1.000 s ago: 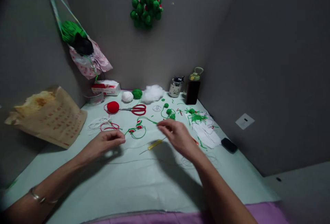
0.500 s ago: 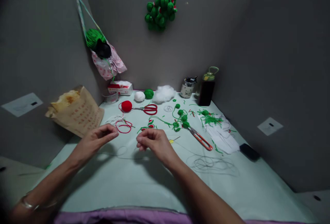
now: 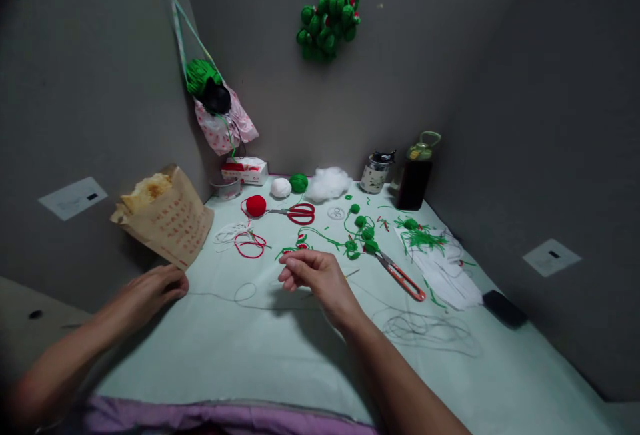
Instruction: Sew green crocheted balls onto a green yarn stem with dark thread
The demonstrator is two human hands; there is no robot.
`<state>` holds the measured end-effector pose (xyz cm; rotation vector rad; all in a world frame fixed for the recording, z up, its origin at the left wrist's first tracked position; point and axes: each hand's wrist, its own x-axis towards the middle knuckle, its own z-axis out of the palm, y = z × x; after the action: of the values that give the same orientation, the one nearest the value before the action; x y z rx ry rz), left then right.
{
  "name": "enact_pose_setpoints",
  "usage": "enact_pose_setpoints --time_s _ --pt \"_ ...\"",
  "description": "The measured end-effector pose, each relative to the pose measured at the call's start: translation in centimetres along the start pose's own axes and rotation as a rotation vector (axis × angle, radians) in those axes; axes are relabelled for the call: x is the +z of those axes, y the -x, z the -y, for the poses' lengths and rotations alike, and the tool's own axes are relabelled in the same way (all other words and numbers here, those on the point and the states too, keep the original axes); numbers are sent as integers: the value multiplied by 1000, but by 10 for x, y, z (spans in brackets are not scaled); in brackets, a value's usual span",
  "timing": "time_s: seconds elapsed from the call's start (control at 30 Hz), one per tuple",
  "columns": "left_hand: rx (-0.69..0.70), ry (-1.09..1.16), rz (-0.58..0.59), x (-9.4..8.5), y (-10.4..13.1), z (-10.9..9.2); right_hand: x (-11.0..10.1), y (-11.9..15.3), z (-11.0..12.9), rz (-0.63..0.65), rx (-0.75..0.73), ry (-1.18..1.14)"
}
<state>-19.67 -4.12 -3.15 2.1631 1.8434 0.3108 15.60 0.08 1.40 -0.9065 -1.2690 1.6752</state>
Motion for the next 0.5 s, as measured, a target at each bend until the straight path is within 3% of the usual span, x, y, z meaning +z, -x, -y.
enact_pose_setpoints --time_s 0.1,0.2,0.33,0.5 --pt "41 14 -2 2 -3 -3 -1 0 0 -20 -7 -33" --pt "131 129 -60 -5 -5 -21 -4 -1 3 -54 -2 -18" --pt "279 260 -107 -20 -14 -78 -9 0 13 -118 -26 24" --pt "653 258 -135 -25 -36 -159 -12 3 27 -94 -47 11"
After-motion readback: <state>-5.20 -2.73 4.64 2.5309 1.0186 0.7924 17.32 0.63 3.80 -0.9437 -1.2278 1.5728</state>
